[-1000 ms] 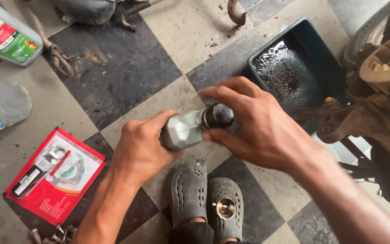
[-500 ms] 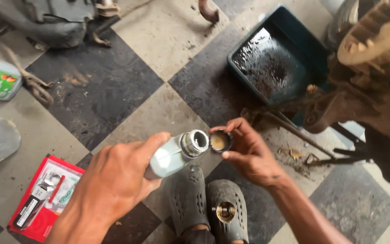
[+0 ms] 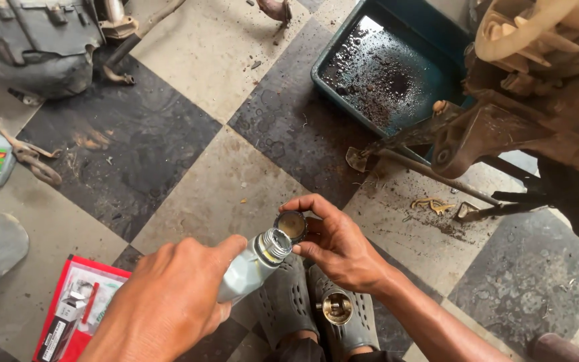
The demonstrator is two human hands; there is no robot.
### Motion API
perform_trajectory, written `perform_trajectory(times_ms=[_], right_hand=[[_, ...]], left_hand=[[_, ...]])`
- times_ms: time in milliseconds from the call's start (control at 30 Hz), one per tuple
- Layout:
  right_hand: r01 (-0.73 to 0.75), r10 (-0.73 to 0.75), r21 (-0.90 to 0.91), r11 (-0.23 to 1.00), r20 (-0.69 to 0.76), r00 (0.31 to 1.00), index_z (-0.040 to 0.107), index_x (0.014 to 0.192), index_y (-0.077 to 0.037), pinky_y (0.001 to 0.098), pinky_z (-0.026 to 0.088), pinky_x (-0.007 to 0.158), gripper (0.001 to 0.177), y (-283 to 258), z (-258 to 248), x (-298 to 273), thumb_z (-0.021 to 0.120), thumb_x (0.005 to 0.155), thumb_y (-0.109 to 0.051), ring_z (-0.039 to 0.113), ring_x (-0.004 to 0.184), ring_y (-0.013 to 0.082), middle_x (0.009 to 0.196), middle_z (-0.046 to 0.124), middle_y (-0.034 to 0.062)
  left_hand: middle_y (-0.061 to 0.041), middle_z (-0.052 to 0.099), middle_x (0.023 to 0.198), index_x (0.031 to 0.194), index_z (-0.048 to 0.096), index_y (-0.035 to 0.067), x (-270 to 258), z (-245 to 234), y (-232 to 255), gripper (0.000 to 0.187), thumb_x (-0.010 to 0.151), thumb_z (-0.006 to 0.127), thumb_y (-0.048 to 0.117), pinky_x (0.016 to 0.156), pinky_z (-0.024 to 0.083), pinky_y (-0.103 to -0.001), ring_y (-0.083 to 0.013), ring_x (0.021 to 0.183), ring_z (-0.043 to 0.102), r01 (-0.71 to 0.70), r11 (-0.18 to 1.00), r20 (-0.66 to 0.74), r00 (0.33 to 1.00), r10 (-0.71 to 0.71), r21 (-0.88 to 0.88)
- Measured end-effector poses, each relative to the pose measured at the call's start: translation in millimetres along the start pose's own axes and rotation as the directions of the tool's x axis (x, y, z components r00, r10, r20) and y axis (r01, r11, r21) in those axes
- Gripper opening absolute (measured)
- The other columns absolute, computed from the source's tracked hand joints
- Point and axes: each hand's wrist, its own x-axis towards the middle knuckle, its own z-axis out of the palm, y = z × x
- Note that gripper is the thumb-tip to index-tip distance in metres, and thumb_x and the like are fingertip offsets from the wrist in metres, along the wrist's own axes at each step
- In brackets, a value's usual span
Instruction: Cleaning, inspecting, and lubricating a motorcycle engine piston during an engine repair.
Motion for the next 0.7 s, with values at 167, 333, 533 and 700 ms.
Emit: perform_trajectory(times_ms=[167, 333, 533, 700], right_hand=[[-0.081, 0.079, -0.067, 0.994, -0.035, 0.996, 0.051, 0.133, -0.008, 0.0379, 0.058, 0.099, 0.050, -2, 2, 1, 0.064, 0.089, 0.009, 0.065, 0.116, 0.0162, 0.120, 0.064, 0.0064], [-0.117, 0.115, -0.098, 0.988, -0.019, 0.993, 0.052, 0.130, -0.009, 0.0375, 0.058, 0.102, 0.048, 3, -2, 1, 0.062, 0.088, 0.012, 0.065, 0.119, 0.0167, 0.121, 0.065, 0.0064], [-0.086, 0.085, -0.102, 0.991, -0.020, 0.996, 0.053, 0.130, -0.008, 0.0368, 0.056, 0.103, 0.049, 6, -5, 2, 0.061, 0.088, 0.014, 0.064, 0.120, 0.0166, 0.122, 0.064, 0.0066], [-0.091, 0.091, -0.096, 0.991, -0.005, 0.996, 0.052, 0.130, -0.009, 0.0367, 0.057, 0.102, 0.049, 6, -5, 2, 0.061, 0.087, 0.014, 0.064, 0.118, 0.0161, 0.122, 0.064, 0.0062]], left_hand=[[-0.015, 0.072, 0.092, 0.121, 0.057, 0.021, 6, -2, 7, 0.059, 0.071, 0.089, 0.021, 0.083, 0.056, -0.052, -0.0390, 0.099, 0.071, 0.031, 0.999, 0.098, 0.995, -0.032, 0.015], [-0.014, 0.072, 0.092, 0.116, 0.058, 0.020, 10, 4, 11, 0.054, 0.071, 0.088, 0.019, 0.083, 0.056, -0.053, -0.0396, 0.100, 0.069, 0.013, 0.995, 0.070, 0.997, -0.019, 0.095], [-0.014, 0.072, 0.092, 0.116, 0.059, 0.021, 11, 3, 13, 0.053, 0.071, 0.088, 0.020, 0.083, 0.056, -0.054, -0.0395, 0.100, 0.069, 0.010, 0.994, 0.052, 0.999, -0.015, 0.105], [-0.013, 0.072, 0.093, 0.114, 0.059, 0.020, 11, -1, 19, 0.052, 0.071, 0.087, 0.017, 0.083, 0.056, -0.053, -0.0388, 0.101, 0.070, 0.024, 0.994, 0.067, 0.997, -0.031, 0.107]])
